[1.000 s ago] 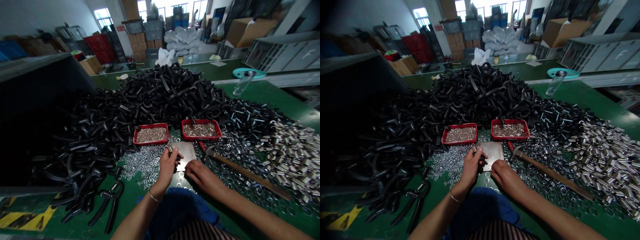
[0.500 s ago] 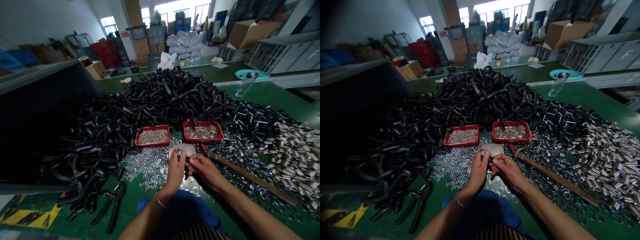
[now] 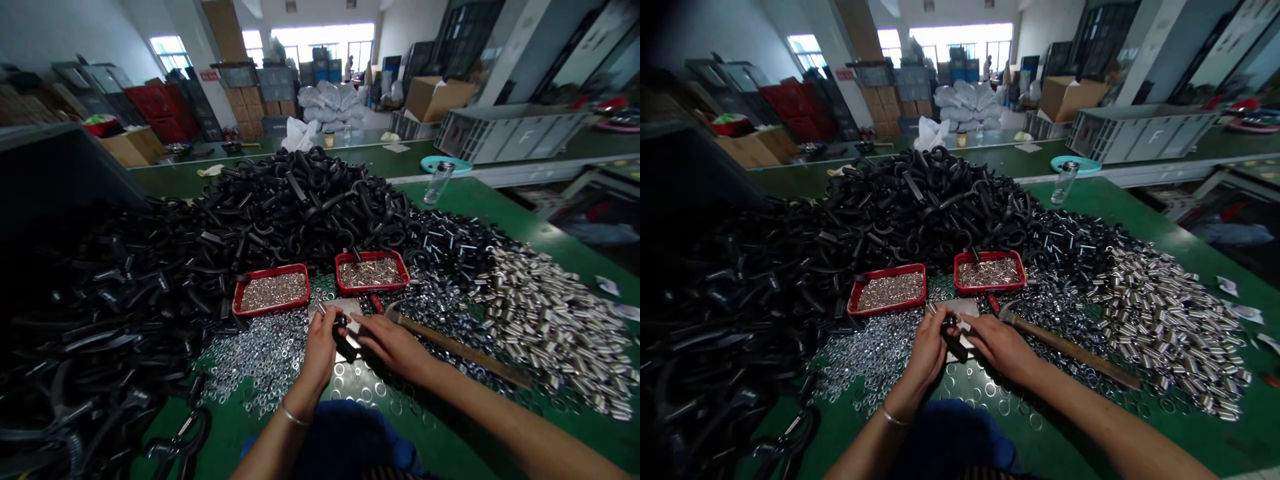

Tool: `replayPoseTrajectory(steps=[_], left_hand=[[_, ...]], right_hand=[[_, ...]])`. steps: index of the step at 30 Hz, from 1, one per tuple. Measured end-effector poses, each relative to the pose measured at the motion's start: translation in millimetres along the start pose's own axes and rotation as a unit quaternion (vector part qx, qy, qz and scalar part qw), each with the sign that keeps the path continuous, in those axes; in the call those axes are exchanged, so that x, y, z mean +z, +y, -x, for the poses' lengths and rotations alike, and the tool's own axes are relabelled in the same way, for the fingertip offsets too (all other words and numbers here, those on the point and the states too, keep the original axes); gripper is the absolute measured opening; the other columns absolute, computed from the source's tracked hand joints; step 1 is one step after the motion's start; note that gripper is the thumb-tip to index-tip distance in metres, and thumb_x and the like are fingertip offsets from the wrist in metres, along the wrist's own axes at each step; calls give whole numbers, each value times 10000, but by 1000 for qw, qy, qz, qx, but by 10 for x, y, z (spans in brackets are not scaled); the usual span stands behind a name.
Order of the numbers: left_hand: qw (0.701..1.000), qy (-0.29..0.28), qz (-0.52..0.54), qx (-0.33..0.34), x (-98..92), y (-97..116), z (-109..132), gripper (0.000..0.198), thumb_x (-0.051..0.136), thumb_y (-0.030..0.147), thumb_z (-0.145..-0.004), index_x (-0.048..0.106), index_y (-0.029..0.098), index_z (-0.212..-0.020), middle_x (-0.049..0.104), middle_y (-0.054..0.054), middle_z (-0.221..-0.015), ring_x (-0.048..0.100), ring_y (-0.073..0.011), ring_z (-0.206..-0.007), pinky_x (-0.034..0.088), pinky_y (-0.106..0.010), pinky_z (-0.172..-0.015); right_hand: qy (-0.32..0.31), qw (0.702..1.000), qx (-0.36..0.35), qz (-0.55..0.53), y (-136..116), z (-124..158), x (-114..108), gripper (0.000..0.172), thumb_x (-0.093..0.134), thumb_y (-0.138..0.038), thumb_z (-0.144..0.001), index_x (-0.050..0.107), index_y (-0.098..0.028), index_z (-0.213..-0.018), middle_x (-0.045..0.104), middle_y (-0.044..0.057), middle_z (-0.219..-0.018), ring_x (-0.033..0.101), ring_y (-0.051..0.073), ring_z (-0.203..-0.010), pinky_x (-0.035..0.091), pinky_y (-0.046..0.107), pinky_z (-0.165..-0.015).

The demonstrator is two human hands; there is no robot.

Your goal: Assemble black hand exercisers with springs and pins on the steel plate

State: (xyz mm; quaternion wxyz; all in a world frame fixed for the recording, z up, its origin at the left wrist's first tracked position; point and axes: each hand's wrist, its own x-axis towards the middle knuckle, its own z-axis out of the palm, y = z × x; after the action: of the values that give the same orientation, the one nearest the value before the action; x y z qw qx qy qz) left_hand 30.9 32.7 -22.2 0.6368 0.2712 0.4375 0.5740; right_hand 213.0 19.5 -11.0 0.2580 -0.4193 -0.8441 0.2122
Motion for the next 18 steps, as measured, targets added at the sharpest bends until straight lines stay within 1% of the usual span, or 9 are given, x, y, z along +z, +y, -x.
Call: replayPoseTrajectory(steps=[1,3,5,6,9,11,13,15,18], left_hand=[[999,6,41,-10,26,-14,-52,313,675,463,-845,581,173,-914,637,-19,-821,529,-93,-613,431,-232,-623],[994,17,103,-19,86,-36,-142,301,716,416,-819,569,165,-897,628,-18,-795,509,-76,-583,418,-222,-601],[988,26,151,-19,151,-62,-195,294,744,374,-794,570,153,-875,619,-22,-780,504,-72,-582,421,-225,-600],[985,26,171,-22,185,-78,-203,290,750,361,-787,572,147,-869,614,-24,-774,502,-72,-583,424,-229,-601],[978,6,205,-36,281,-136,-165,281,753,340,-788,581,139,-884,609,-27,-786,497,-72,-594,431,-238,-607],[979,-15,199,-32,317,-179,-122,278,748,342,-798,583,140,-896,612,-32,-814,504,-77,-612,435,-243,-615],[983,-22,179,-17,317,-229,-96,285,738,365,-811,583,143,-898,615,-38,-839,520,-87,-643,439,-246,-627],[988,-16,156,-11,283,-283,-96,303,731,400,-815,578,149,-886,612,-37,-849,537,-98,-676,438,-242,-632],[992,-16,121,-14,200,-335,-129,314,707,441,-828,569,163,-878,602,-24,-849,547,-110,-711,434,-236,-631]], right_hand=[[10,1000,22,12,132,54,-106,404,477,-301,-1001,485,-242,-1401,659,103,-1189,629,233,-1071,519,403,-931],[65,992,95,52,497,164,-364,320,454,-309,-999,573,-205,-1278,664,111,-1169,632,235,-1064,501,403,-948],[130,962,212,113,930,241,-648,270,457,-306,-978,625,-186,-1153,688,105,-1095,650,233,-998,507,375,-899],[139,942,265,153,1139,258,-783,250,464,-292,-959,637,-183,-1103,698,100,-1054,655,232,-969,504,364,-884],[146,913,323,201,1623,209,-1087,214,502,-242,-897,650,-139,-1013,699,144,-1005,648,267,-953,481,381,-855],[137,905,342,213,1804,115,-1179,211,550,-270,-875,647,-132,-1001,705,146,-957,654,266,-893,476,361,-787],[117,902,354,219,1902,6,-1201,215,615,-323,-846,650,-153,-971,712,116,-911,656,242,-814,458,317,-696],[93,905,352,221,1952,-84,-1200,198,653,-351,-823,654,-180,-923,713,85,-908,650,219,-787,426,280,-636],[74,911,335,231,1953,-116,-1249,156,648,-331,-824,650,-181,-867,699,84,-901,632,206,-789,408,273,-634]])
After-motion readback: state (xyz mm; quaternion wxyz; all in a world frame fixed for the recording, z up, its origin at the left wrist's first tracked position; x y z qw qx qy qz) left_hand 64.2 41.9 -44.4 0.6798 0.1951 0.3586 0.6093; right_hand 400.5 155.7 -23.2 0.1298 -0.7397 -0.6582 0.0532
